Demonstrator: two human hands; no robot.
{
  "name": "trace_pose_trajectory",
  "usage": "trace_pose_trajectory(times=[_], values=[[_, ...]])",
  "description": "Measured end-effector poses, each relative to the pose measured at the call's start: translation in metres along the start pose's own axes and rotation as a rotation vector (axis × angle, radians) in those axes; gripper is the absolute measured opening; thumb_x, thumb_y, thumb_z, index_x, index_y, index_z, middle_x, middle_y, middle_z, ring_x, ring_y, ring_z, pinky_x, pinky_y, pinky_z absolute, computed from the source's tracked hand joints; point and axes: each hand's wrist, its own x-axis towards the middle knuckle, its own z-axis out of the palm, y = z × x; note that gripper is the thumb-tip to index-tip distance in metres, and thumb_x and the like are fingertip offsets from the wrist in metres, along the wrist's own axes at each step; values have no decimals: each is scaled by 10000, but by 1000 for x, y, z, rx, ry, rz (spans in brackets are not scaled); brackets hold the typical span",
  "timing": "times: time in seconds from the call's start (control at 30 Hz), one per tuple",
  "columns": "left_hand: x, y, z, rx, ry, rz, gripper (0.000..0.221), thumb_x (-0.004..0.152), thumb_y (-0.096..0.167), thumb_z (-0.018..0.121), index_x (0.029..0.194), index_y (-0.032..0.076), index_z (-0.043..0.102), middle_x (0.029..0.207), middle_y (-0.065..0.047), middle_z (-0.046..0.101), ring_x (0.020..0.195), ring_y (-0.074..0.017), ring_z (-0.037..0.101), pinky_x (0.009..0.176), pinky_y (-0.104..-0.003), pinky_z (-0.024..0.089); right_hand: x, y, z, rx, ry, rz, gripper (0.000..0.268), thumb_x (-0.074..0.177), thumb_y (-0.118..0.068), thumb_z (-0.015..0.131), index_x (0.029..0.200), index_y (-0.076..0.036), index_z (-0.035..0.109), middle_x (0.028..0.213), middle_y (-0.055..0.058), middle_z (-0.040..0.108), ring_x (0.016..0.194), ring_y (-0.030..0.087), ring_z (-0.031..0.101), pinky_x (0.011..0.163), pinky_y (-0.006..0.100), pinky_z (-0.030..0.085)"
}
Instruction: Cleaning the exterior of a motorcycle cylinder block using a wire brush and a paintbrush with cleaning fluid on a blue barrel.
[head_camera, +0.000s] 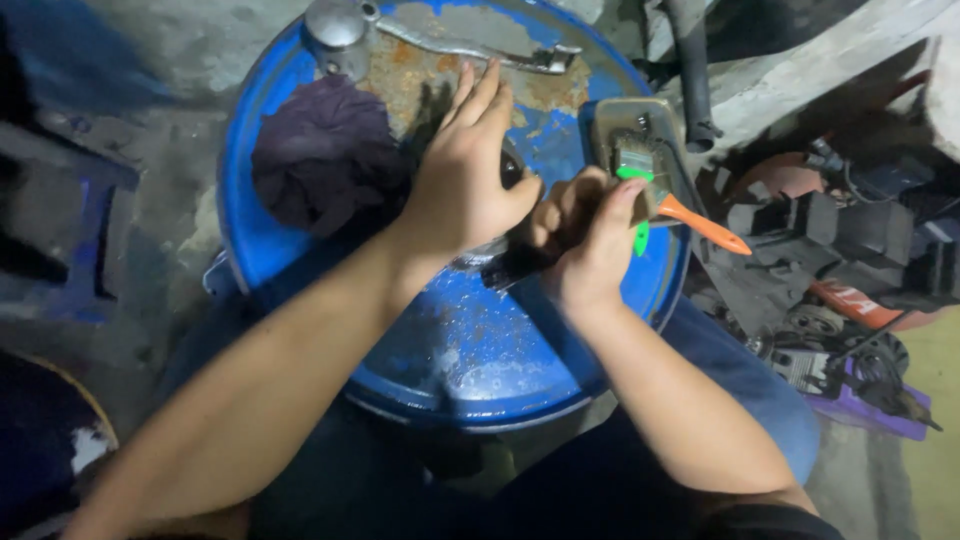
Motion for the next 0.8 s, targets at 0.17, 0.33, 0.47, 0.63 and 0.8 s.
trace_pose_trajectory(times=[0.17,0.33,0.47,0.63,0.8], values=[[6,6,-11,-86,-113,-65,893,998,226,866,1735,-179,565,1917,-386,378,1818,-634,212,1472,-732,357,20,-11,-8,29,105,69,707,1004,-834,600,768,-197,402,678,-18,269,529,139,283,462,319,258],[6,14,-8,-98,-98,-160,712,991,247,821,1626,-65,740,1853,-301,538,1800,-565,300,1416,-678,415,39,-22,-6,-77,205,-99,673,1056,-785,557,752,-213,375,655,-31,212,499,130,243,447,329,180],[-2,33,-4,-74,23,-213,538,930,216,745,1413,75,935,1706,-207,737,1737,-554,452,1376,-609,494,62,-14,3,-235,242,-320,701,1098,-755,538,725,-164,491,615,23,403,473,162,438,405,332,296],[-12,34,2,-28,83,-152,377,1036,188,779,1327,10,940,1624,-224,795,1700,-595,490,1374,-619,503,81,6,4,-215,122,-410,621,1187,-642,519,813,-149,465,644,29,338,470,158,339,404,344,288],[-12,34,7,8,96,-113,365,1055,152,753,1325,2,947,1557,-189,843,1674,-611,511,1373,-717,448,35,10,-18,-197,51,-376,576,1224,-629,528,869,-176,510,638,11,355,518,154,365,477,347,330]])
